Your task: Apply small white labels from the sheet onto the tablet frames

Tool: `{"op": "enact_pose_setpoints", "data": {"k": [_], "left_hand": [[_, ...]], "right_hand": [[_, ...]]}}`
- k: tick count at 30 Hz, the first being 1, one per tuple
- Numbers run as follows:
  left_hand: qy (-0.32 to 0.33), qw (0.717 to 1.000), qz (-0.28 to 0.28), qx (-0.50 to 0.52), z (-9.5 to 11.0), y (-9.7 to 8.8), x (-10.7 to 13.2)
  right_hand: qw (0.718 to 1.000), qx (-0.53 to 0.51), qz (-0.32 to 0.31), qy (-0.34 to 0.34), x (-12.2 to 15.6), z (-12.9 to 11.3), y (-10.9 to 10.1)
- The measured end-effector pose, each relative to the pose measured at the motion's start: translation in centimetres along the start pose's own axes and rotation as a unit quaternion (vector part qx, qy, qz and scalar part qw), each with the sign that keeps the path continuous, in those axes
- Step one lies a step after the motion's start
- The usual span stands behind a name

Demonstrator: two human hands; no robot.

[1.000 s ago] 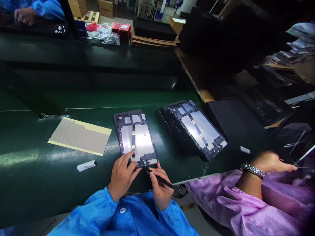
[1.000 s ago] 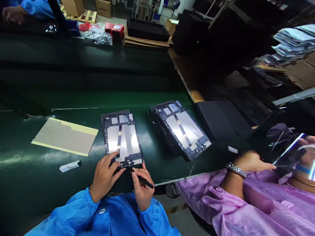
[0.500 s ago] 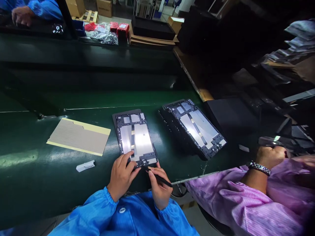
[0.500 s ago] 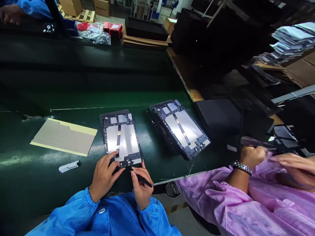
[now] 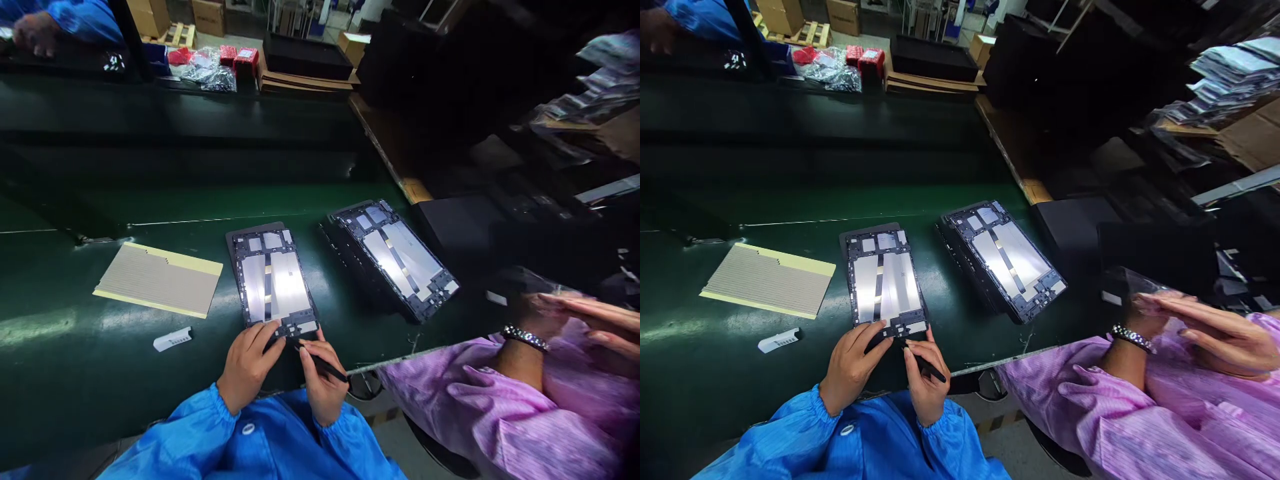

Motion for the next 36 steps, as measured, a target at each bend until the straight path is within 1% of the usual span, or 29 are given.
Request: {"op": "enact_pose_setpoints", "data": {"k": [6,10,12,14,16,17,18,19,20,22,23,25,26,27,29,30,32,34,36], "left_hand": [[0.015,0.999,-0.023,-0.038,0.5,-0.2,-0.1],[0.012,0.999,-0.027,-0.030,0.4,0.1,0.1],[0.013,0.999,-0.025,-0.023,0.6,0.4,0.1],[-0.003,0.999,-0.028,-0.016,1.0,0.3,0.0],[-0.041,0.998,-0.045,0.011,1.1,-0.2,-0.3],[-0.060,0.997,-0.049,0.029,0.7,-0.7,-0.5],[-0.080,0.995,-0.046,0.044,0.0,-1.4,-0.6],[-0.099,0.993,-0.032,0.051,-1.1,-2.3,-0.7],[-0.120,0.992,-0.012,0.046,-2.6,-3.4,-0.6],[-0.169,0.985,0.036,-0.001,-6.6,-5.9,0.0],[-0.194,0.979,0.051,-0.033,-8.9,-7.0,0.5],[-0.256,0.962,0.053,-0.083,-13.0,-8.8,1.8],[-0.285,0.953,0.043,-0.092,-14.6,-9.3,2.4],[-0.313,0.945,0.031,-0.092,-15.8,-9.6,3.0],[-0.356,0.931,0.009,-0.076,-16.9,-9.7,3.7],[-0.372,0.926,0.002,-0.067,-17.0,-9.5,3.8],[-0.393,0.918,-0.004,-0.052,-16.7,-9.3,3.8],[-0.402,0.915,-0.006,-0.042,-16.2,-9.1,3.5],[-0.403,0.914,-0.008,-0.039,-16.0,-9.1,3.3]], "right_hand": [[1.000,-0.005,-0.005,0.004,0.3,0.4,0.1],[0.998,-0.026,0.050,0.024,-0.2,0.8,-0.9],[0.997,-0.026,0.069,0.029,-1.1,0.6,-1.7],[0.997,-0.023,0.068,0.026,-2.7,0.0,-2.2],[0.999,-0.022,0.034,0.019,-5.0,-1.1,-1.9],[1.000,-0.026,-0.001,0.012,-6.4,-1.8,-1.3],[0.998,-0.033,-0.053,0.002,-7.9,-2.6,-0.3],[0.992,-0.045,-0.117,-0.011,-9.3,-3.4,1.2],[0.980,-0.062,-0.188,-0.021,-10.7,-4.3,3.1],[0.941,-0.106,-0.320,-0.023,-12.9,-5.7,8.0],[0.920,-0.130,-0.369,-0.009,-13.7,-6.2,10.8],[0.882,-0.172,-0.437,0.040,-14.6,-6.7,16.8],[0.862,-0.188,-0.465,0.076,-14.8,-6.7,19.7],[0.845,-0.197,-0.484,0.111,-14.9,-6.6,22.3],[0.828,-0.200,-0.505,0.140,-14.9,-6.2,26.5],[0.823,-0.198,-0.512,0.146,-14.8,-5.9,27.9],[0.814,-0.196,-0.525,0.150,-14.7,-5.5,29.5],[0.805,-0.195,-0.539,0.155,-14.6,-5.0,29.8],[0.798,-0.195,-0.548,0.156,-14.5,-4.6,29.7]]}}
Point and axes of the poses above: each hand's wrist, its own x-axis away from the middle knuckle, its own y-axis out of the palm, z = x × y, the point moved 2 cm from there along -x, towards the middle knuckle, and after that the axes turned 11 degrees about x, right-handed, at the moved point
